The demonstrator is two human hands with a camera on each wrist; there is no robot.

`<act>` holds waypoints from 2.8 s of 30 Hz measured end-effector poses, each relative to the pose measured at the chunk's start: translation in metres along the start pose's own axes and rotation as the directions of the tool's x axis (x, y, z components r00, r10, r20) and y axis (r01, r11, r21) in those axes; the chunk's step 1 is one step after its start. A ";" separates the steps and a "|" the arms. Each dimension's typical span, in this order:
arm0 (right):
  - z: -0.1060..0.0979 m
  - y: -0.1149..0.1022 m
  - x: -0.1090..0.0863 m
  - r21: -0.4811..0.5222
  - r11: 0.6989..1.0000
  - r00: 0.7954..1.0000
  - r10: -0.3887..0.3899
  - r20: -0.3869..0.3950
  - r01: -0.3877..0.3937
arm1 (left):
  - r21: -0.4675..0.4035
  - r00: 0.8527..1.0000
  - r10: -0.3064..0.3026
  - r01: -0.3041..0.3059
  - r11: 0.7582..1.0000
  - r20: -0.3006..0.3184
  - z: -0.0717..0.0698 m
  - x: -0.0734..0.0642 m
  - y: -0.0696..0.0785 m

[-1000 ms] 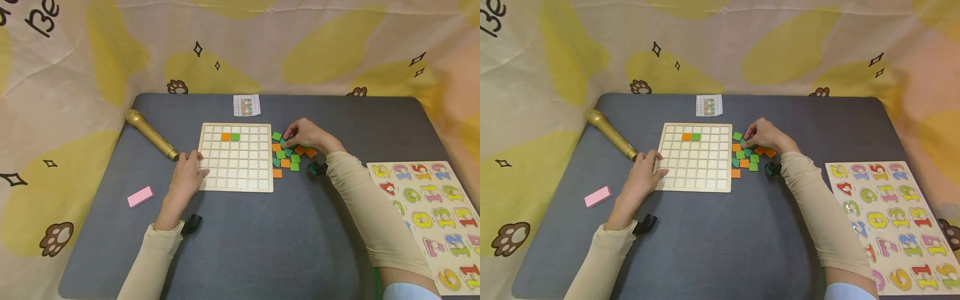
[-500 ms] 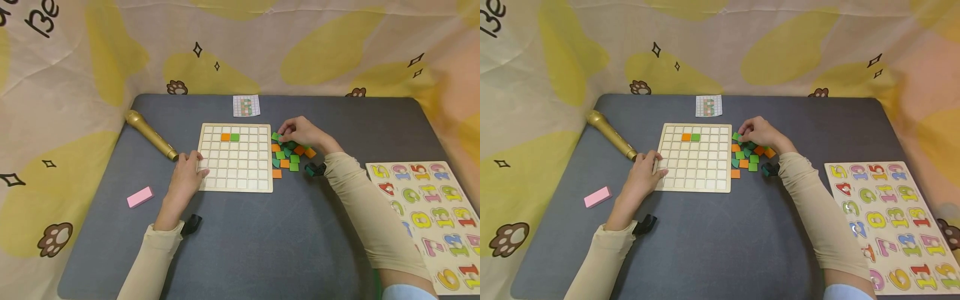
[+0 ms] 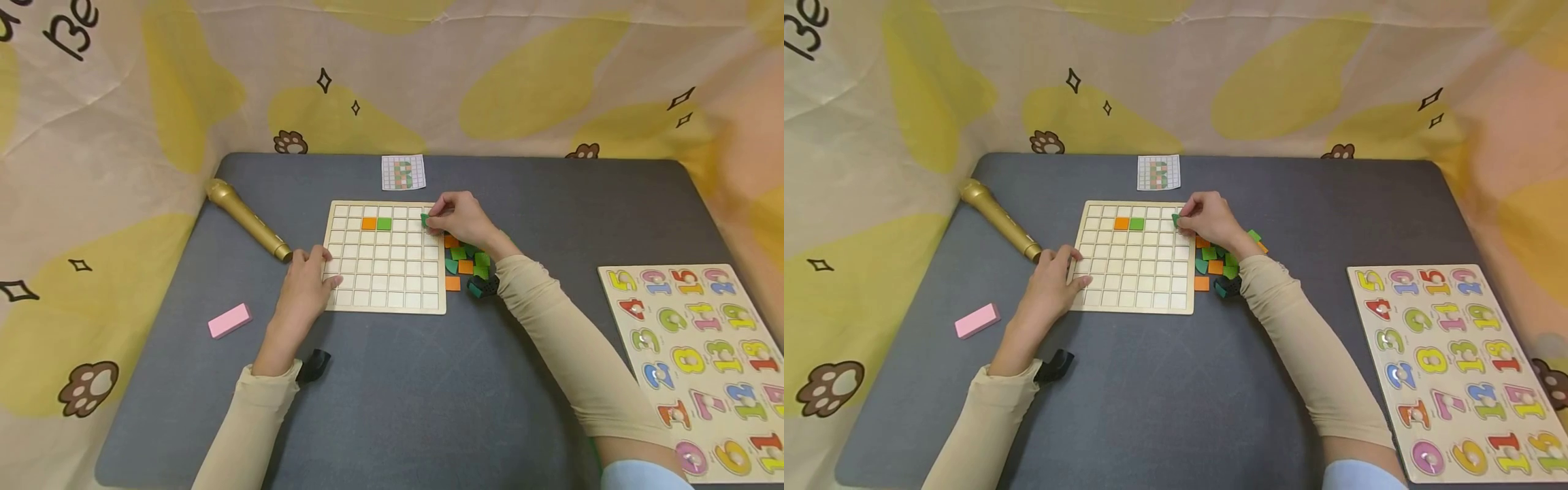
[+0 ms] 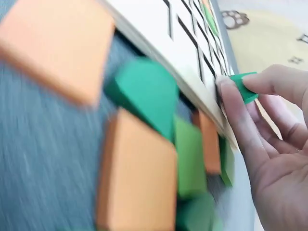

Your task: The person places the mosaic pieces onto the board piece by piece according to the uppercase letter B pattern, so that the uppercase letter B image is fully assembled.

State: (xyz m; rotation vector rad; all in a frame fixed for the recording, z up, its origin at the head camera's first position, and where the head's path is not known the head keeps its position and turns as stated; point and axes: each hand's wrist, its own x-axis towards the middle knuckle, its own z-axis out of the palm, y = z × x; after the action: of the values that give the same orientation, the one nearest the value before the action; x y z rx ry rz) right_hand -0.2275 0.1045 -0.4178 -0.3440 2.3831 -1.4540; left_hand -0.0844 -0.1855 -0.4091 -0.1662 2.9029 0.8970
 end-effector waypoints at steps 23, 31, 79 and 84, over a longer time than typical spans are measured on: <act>0.049 -0.019 0.017 -0.113 0.993 0.993 0.017 -0.117 -0.030 | 0.007 1.000 -0.008 0.008 1.000 -0.002 0.001 0.001 -0.002; 0.051 -0.022 0.018 -0.165 0.983 0.989 0.057 -0.139 -0.080 | -0.004 1.000 -0.007 0.007 1.000 -0.001 0.000 0.001 -0.002; -0.042 0.019 -0.010 -0.360 0.933 1.000 0.003 0.023 0.005 | 0.005 1.000 0.016 -0.016 1.000 0.021 0.005 -0.005 0.006; -0.040 0.018 -0.009 -0.276 0.961 0.998 -0.032 -0.061 0.014 | 0.007 1.000 0.014 -0.014 1.000 0.020 0.005 -0.004 0.006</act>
State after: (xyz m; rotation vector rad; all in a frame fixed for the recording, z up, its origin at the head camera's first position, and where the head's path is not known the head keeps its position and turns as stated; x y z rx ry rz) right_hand -0.2356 0.1481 -0.4157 -0.3969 2.6476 -1.1574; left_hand -0.0812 -0.1780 -0.4092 -0.1357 2.8925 0.8854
